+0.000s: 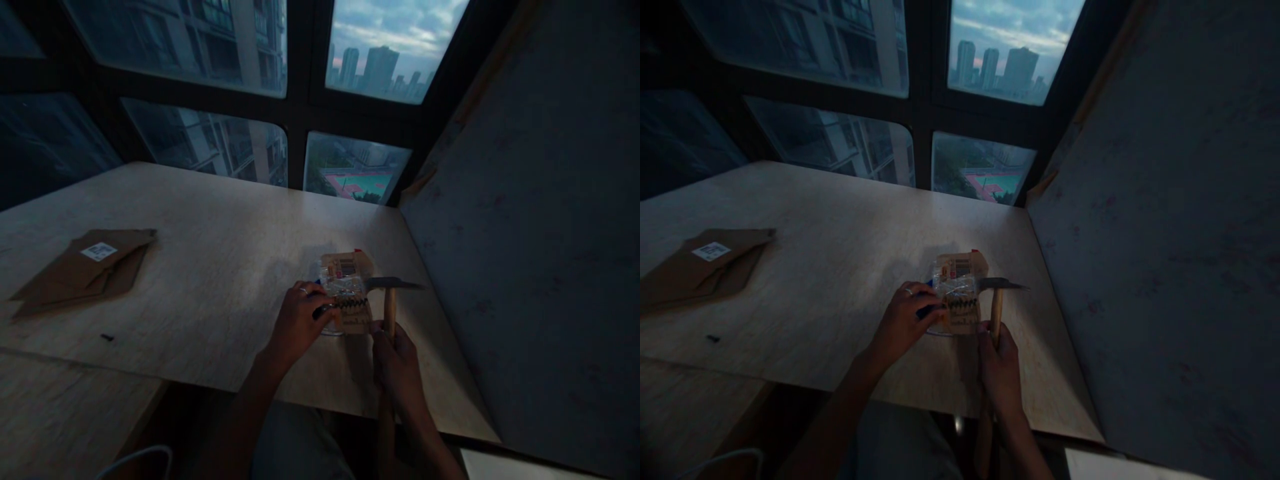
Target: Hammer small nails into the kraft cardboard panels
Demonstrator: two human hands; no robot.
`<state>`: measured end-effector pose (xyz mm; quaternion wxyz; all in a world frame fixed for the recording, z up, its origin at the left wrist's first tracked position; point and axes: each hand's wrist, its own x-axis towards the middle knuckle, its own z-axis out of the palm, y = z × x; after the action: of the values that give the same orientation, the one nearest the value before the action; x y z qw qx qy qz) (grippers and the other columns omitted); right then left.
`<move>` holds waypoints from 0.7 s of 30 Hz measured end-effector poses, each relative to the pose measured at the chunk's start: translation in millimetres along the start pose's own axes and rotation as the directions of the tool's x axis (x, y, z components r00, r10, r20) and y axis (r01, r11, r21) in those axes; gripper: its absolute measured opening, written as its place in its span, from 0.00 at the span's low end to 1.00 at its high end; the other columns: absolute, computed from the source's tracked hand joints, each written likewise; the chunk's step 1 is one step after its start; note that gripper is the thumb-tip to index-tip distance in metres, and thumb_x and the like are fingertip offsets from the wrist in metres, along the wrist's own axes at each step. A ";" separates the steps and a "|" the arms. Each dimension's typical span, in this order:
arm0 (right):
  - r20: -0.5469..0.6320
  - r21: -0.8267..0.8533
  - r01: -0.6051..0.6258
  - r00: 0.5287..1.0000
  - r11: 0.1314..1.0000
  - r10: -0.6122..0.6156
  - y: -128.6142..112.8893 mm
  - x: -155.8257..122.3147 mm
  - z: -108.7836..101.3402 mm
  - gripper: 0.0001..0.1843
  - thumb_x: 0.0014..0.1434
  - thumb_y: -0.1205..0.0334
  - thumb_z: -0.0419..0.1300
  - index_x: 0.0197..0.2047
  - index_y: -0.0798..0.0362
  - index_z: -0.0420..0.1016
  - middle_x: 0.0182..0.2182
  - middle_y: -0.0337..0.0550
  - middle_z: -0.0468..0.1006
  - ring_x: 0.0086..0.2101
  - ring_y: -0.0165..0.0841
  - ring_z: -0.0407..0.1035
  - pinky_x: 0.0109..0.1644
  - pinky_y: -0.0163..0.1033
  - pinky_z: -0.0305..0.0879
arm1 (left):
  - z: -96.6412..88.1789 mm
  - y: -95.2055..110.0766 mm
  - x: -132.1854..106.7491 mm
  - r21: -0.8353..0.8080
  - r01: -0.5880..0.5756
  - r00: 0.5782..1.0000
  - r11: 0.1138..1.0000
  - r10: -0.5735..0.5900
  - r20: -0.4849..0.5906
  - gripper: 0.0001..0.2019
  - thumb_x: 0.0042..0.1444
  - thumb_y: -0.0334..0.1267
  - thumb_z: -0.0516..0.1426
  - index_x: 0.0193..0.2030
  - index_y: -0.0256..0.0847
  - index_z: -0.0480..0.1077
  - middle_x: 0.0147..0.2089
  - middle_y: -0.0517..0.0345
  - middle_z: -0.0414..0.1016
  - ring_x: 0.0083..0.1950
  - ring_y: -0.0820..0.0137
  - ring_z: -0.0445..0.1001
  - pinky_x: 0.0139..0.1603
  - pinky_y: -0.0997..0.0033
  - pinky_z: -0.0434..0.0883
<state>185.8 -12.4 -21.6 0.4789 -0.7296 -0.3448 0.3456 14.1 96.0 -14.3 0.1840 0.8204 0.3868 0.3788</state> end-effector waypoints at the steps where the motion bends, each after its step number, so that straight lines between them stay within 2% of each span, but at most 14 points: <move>1: 0.006 0.008 -0.003 1.000 1.000 0.003 -0.5 -1.3 -0.6 0.19 0.61 0.42 0.55 0.39 0.51 0.69 0.15 0.27 0.59 0.13 0.27 0.53 0.16 0.33 0.54 | 0.0 -0.3 -0.9 0.005 -0.009 1.000 1.000 0.009 0.001 0.03 0.54 0.33 0.65 0.36 0.43 0.79 0.42 0.54 0.78 0.47 0.62 0.72 0.49 0.57 0.72; 7: 0.053 0.097 -0.069 0.997 0.993 0.064 -2.5 -9.2 -2.1 0.20 0.60 0.42 0.54 0.41 0.51 0.68 0.15 0.26 0.58 0.11 0.26 0.51 0.13 0.31 0.51 | 1.1 1.3 -6.5 0.005 0.031 0.999 1.000 -0.031 -0.019 0.05 0.54 0.32 0.65 0.37 0.47 0.81 0.47 0.55 0.78 0.51 0.60 0.71 0.52 0.53 0.68; 14: 0.070 0.218 -0.155 0.987 0.964 0.143 -5.7 -12.7 0.2 0.19 0.57 0.43 0.57 0.41 0.50 0.66 0.17 0.24 0.58 0.10 0.23 0.49 0.10 0.29 0.49 | 2.3 2.6 -7.1 0.025 0.054 0.998 0.998 -0.055 0.019 0.05 0.56 0.33 0.64 0.37 0.48 0.81 0.53 0.53 0.75 0.57 0.58 0.68 0.56 0.49 0.65; 17: 0.087 0.223 -0.188 0.981 0.957 0.172 -7.5 -14.0 0.8 0.19 0.56 0.43 0.57 0.41 0.49 0.66 0.15 0.23 0.56 0.10 0.24 0.48 0.09 0.29 0.47 | 2.9 2.7 -6.7 0.021 0.044 0.998 0.999 -0.044 0.038 0.05 0.56 0.34 0.63 0.37 0.48 0.80 0.55 0.53 0.74 0.60 0.57 0.67 0.58 0.48 0.64; 21: 0.081 0.200 -0.173 0.984 0.964 0.160 -6.0 -13.0 0.7 0.19 0.57 0.43 0.56 0.41 0.50 0.66 0.15 0.23 0.56 0.11 0.24 0.48 0.11 0.29 0.49 | 4.7 1.7 -7.9 0.000 0.034 0.997 0.999 -0.034 0.073 0.05 0.58 0.34 0.62 0.38 0.47 0.80 0.56 0.53 0.74 0.60 0.57 0.68 0.58 0.48 0.65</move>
<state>177.4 -21.1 -14.0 0.5100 -0.6908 -0.2599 0.4418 15.2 88.8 -20.1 0.2050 0.8267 0.3936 0.3458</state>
